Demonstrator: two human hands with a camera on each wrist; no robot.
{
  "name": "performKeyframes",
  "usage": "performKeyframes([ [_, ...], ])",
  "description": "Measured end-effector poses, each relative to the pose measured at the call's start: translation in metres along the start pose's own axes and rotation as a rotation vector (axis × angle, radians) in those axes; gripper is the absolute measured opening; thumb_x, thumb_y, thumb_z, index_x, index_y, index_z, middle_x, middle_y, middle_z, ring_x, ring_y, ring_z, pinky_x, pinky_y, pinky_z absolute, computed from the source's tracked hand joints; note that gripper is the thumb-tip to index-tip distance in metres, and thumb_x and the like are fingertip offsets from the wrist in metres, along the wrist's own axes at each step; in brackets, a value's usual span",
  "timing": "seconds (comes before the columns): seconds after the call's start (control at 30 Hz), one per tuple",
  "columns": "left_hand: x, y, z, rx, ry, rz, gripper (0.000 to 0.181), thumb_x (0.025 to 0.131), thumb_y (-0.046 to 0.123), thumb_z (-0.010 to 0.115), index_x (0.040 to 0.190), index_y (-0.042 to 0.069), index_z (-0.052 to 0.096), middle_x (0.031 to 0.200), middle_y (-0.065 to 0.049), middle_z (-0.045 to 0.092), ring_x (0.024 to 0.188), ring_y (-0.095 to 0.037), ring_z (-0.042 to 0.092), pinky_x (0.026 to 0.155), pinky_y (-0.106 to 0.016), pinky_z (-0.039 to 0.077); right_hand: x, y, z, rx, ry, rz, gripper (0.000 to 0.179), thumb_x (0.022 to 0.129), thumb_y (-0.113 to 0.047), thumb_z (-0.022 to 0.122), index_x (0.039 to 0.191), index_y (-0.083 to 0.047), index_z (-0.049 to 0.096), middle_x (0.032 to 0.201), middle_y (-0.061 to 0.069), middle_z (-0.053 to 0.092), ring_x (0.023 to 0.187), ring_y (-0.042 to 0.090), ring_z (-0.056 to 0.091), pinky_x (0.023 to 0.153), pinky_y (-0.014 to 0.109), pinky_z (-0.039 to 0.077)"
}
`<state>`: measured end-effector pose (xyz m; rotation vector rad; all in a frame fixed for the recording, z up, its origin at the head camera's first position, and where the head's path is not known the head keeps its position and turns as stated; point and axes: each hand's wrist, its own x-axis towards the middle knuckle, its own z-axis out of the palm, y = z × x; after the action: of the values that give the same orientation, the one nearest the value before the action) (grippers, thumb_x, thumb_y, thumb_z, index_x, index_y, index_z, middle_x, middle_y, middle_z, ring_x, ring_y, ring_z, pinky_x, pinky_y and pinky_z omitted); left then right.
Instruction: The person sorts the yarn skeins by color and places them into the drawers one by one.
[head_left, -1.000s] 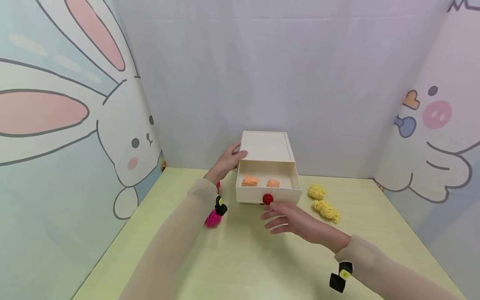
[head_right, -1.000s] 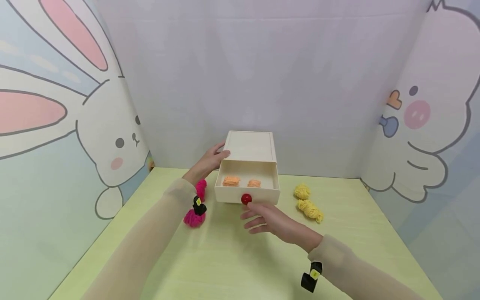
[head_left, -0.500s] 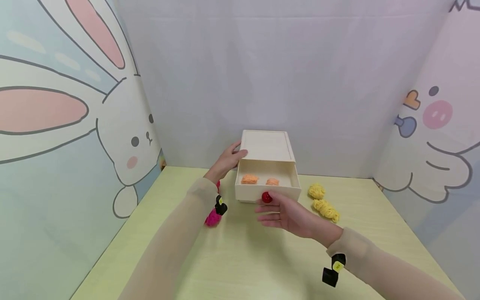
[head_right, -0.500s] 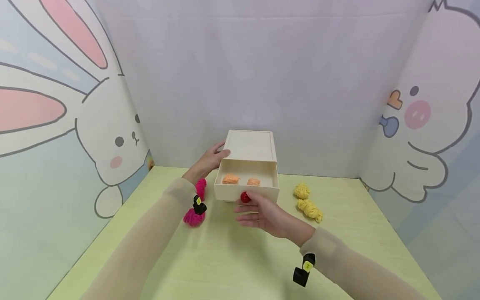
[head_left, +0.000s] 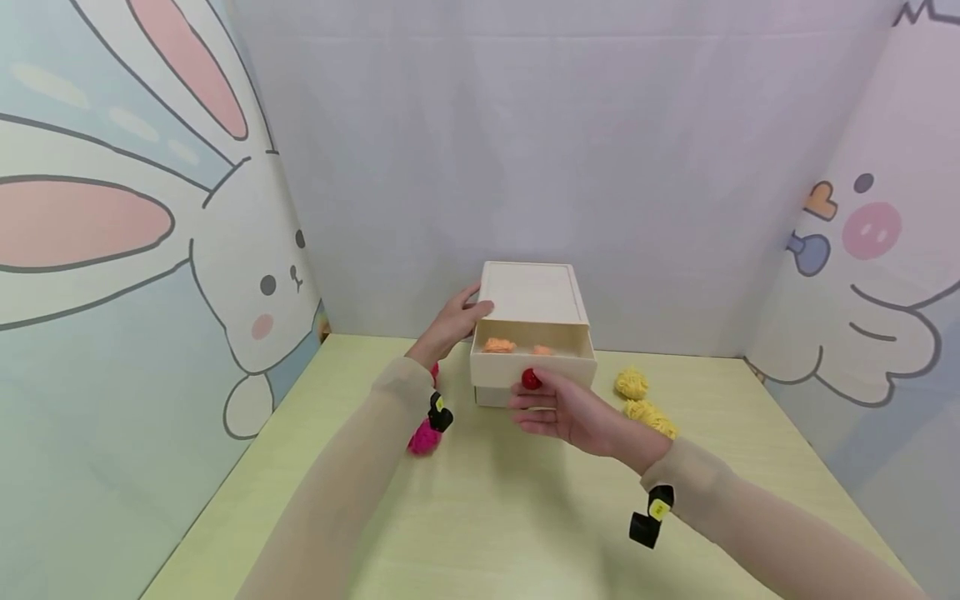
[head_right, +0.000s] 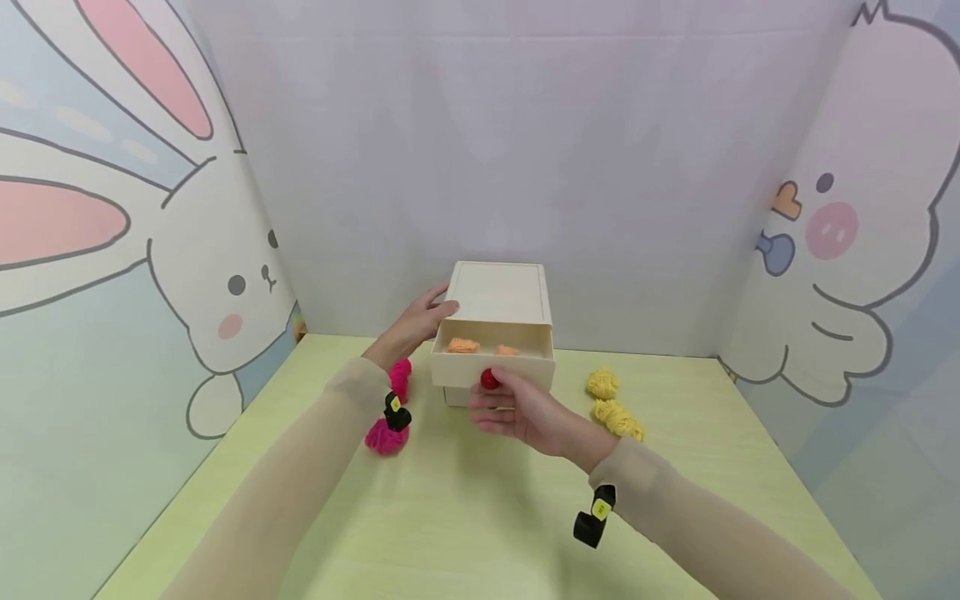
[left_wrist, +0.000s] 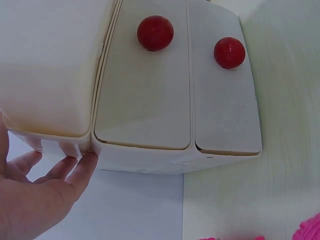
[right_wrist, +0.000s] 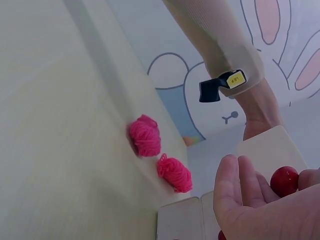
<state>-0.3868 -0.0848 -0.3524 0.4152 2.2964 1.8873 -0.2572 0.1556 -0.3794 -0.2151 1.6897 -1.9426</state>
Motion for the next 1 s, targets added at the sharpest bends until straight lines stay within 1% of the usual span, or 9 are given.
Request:
performKeyframes([
  [0.13,-0.001,0.001,-0.002,0.004,-0.013,0.005,0.068,0.111,0.038,0.056,0.171,0.025,0.026,0.159,-0.015,0.049,0.144,-0.034,0.051,0.118,-0.056,0.043,0.010,-0.005,-0.002,-0.003,0.028,0.003,0.057,0.115,-0.043,0.042,0.143,0.005,0.055,0.129,0.013,0.073,0.112,0.024,0.073,0.099,0.035,0.060],
  [0.2,-0.001,0.002,-0.002,0.013,-0.009,0.005,0.068,0.111,0.038,0.056,0.171,0.024,0.026,0.160,-0.015,0.048,0.145,-0.034,0.050,0.119,-0.057,0.042,0.015,-0.007,-0.004,0.002,0.040,0.003,0.055,0.115,-0.044,0.042,0.140,0.003,0.057,0.127,0.011,0.074,0.116,0.027,0.071,0.099,0.035,0.060],
  [0.3,0.000,0.003,-0.002,0.020,0.004,-0.001,0.069,0.111,0.038,0.056,0.171,0.024,0.026,0.162,-0.015,0.046,0.146,-0.035,0.050,0.119,-0.057,0.042,0.022,-0.010,-0.006,0.010,0.053,-0.001,0.054,0.115,-0.044,0.042,0.137,0.002,0.059,0.129,0.013,0.073,0.119,0.030,0.070,0.100,0.036,0.059],
  [0.47,0.002,0.004,-0.002,0.031,0.027,-0.018,0.069,0.111,0.038,0.057,0.171,0.024,0.026,0.164,-0.017,0.044,0.146,-0.036,0.050,0.119,-0.056,0.043,0.033,-0.015,-0.010,0.000,0.075,-0.012,0.060,0.115,-0.047,0.041,0.145,0.004,0.054,0.136,0.017,0.069,0.112,0.025,0.073,0.104,0.039,0.058],
  [0.5,0.002,0.004,-0.002,0.031,0.030,-0.019,0.069,0.111,0.038,0.057,0.171,0.024,0.026,0.163,-0.017,0.044,0.146,-0.037,0.050,0.119,-0.055,0.043,0.035,-0.015,-0.011,-0.008,0.080,-0.015,0.062,0.115,-0.047,0.040,0.147,0.004,0.053,0.137,0.017,0.068,0.113,0.025,0.072,0.105,0.039,0.057],
  [0.6,0.003,0.004,-0.002,0.032,0.036,-0.019,0.069,0.111,0.038,0.058,0.170,0.024,0.027,0.163,-0.018,0.044,0.145,-0.037,0.051,0.118,-0.055,0.045,0.042,-0.018,-0.012,-0.021,0.095,-0.022,0.063,0.115,-0.048,0.039,0.149,0.003,0.052,0.143,0.019,0.065,0.125,0.033,0.068,0.108,0.039,0.055],
  [0.73,0.003,0.003,-0.001,0.022,0.041,-0.021,0.069,0.110,0.037,0.058,0.170,0.024,0.027,0.163,-0.019,0.045,0.144,-0.037,0.052,0.117,-0.054,0.045,0.051,-0.019,-0.015,-0.014,0.108,-0.028,0.062,0.115,-0.047,0.037,0.149,0.002,0.052,0.148,0.021,0.061,0.142,0.042,0.054,0.108,0.038,0.055],
  [0.87,0.002,0.002,0.001,0.023,0.028,-0.029,0.069,0.110,0.036,0.058,0.170,0.024,0.027,0.163,-0.019,0.044,0.144,-0.036,0.052,0.118,-0.054,0.045,0.056,-0.018,-0.019,0.001,0.128,-0.022,0.060,0.116,-0.046,0.037,0.149,0.002,0.052,0.147,0.020,0.062,0.141,0.042,0.054,0.106,0.038,0.056],
  [1.0,0.000,0.002,0.001,0.020,0.025,-0.028,0.069,0.111,0.036,0.057,0.171,0.023,0.025,0.163,-0.020,0.044,0.144,-0.037,0.052,0.118,-0.055,0.044,0.059,-0.019,-0.021,-0.015,0.132,-0.027,0.062,0.116,-0.047,0.036,0.150,0.002,0.051,0.148,0.021,0.061,0.138,0.039,0.058,0.106,0.038,0.056],
])
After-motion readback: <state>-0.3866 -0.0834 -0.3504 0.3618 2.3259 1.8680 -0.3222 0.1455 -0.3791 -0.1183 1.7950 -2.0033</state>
